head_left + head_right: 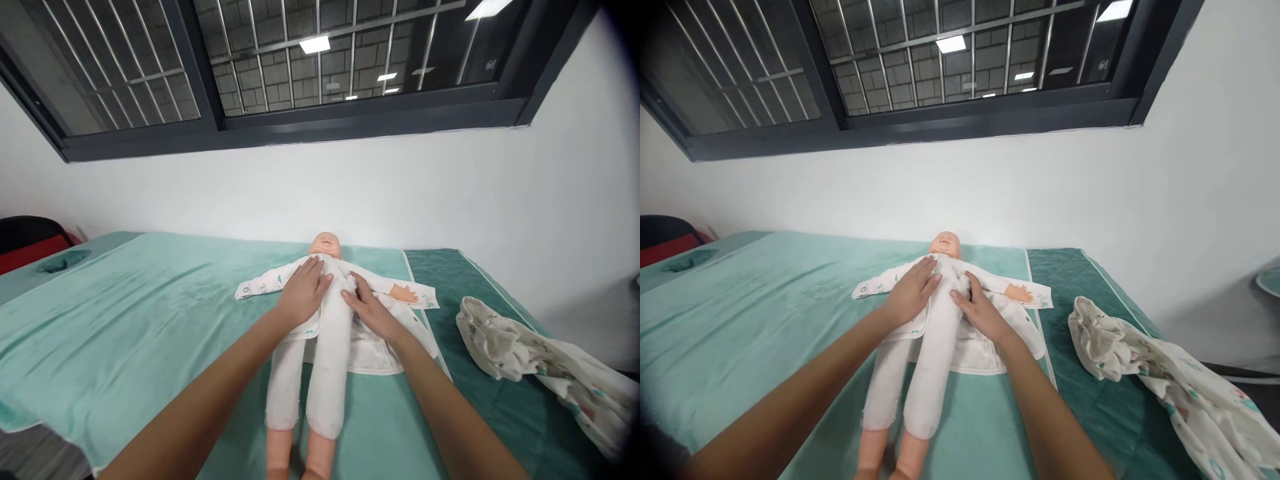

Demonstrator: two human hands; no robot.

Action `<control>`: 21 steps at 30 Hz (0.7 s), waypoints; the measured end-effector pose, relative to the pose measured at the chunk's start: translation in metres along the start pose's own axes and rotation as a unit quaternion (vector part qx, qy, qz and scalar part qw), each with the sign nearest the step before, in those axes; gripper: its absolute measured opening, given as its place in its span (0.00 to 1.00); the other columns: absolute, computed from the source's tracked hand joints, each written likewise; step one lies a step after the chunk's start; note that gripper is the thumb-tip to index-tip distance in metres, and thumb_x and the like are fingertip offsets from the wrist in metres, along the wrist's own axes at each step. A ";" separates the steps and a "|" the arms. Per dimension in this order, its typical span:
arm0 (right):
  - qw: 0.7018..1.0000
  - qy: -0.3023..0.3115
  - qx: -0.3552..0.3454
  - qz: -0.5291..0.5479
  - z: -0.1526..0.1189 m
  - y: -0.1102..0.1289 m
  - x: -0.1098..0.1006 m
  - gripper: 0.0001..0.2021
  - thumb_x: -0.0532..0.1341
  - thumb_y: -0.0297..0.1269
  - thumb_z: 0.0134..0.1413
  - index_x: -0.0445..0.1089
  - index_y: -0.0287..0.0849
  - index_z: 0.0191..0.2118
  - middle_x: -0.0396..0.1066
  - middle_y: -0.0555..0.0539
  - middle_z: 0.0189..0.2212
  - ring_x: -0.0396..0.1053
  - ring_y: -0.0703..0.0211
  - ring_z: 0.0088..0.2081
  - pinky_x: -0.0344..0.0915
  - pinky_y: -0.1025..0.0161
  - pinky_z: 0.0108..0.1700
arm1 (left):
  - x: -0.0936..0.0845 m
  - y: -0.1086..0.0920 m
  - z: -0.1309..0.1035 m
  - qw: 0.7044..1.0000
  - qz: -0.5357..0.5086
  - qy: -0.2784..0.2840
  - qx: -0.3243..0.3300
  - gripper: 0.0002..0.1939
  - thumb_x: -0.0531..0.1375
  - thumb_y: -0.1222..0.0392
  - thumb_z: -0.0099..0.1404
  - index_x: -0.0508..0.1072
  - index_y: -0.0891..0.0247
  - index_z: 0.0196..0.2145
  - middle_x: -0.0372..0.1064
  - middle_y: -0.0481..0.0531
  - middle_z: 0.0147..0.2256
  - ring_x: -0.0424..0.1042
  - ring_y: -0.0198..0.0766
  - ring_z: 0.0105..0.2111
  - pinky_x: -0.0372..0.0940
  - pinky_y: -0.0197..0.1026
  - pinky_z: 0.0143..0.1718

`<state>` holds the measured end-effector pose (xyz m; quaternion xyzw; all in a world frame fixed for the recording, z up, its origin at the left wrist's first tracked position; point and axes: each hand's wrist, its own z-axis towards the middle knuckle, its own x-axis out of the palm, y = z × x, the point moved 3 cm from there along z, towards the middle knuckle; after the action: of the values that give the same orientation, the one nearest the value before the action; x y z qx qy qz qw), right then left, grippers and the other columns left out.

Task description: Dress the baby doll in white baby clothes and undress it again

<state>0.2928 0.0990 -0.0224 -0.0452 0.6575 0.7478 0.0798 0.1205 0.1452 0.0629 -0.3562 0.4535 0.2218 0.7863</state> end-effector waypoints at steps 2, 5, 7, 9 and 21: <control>1.000 -0.010 -0.015 -0.020 -0.003 0.005 0.002 0.39 0.57 0.58 0.60 0.45 0.49 0.70 0.46 0.45 0.70 0.47 0.51 0.69 0.44 0.52 0.69 | 0.003 -0.015 0.016 1.000 -0.017 0.026 0.005 0.29 0.41 0.46 0.74 0.63 0.65 0.61 0.59 0.59 0.64 0.54 0.46 0.66 0.48 0.51 0.67; 0.998 -0.026 -0.039 -0.038 -0.007 0.015 0.005 0.37 0.56 0.56 0.62 0.45 0.48 0.70 0.51 0.43 0.68 0.51 0.50 0.68 0.46 0.50 0.68 | 0.007 -0.043 0.044 0.997 -0.055 0.057 0.011 0.30 0.40 0.43 0.73 0.60 0.62 0.63 0.62 0.56 0.63 0.61 0.44 0.63 0.58 0.46 0.62; 0.997 -0.034 -0.064 -0.032 -0.008 0.021 0.006 0.35 0.56 0.53 0.63 0.46 0.47 0.70 0.55 0.42 0.67 0.54 0.50 0.66 0.49 0.50 0.67 | 0.013 -0.060 0.063 0.997 -0.028 0.066 0.025 0.28 0.43 0.45 0.72 0.61 0.63 0.62 0.63 0.57 0.62 0.62 0.45 0.61 0.59 0.46 0.59; 0.995 -0.036 -0.085 -0.023 -0.008 0.025 0.007 0.32 0.56 0.51 0.63 0.50 0.46 0.68 0.59 0.42 0.64 0.57 0.50 0.64 0.52 0.51 0.65 | 0.026 -0.078 0.080 0.991 0.022 0.116 0.064 0.26 0.47 0.46 0.70 0.64 0.62 0.60 0.63 0.58 0.61 0.63 0.48 0.60 0.60 0.47 0.58; 0.993 -0.045 -0.089 -0.056 -0.007 0.026 0.005 0.21 0.56 0.43 0.63 0.63 0.42 0.59 0.69 0.41 0.55 0.64 0.47 0.56 0.59 0.50 0.58 | 0.093 -0.099 0.122 0.875 0.226 0.394 0.165 0.20 0.65 0.58 0.51 0.74 0.58 0.44 0.77 0.57 0.40 0.76 0.51 0.38 0.68 0.48 0.40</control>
<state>0.2832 0.0887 0.0011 -0.0557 0.5803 0.7991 0.1468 0.3008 0.1764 0.0588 -0.1665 0.8240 0.1568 0.5183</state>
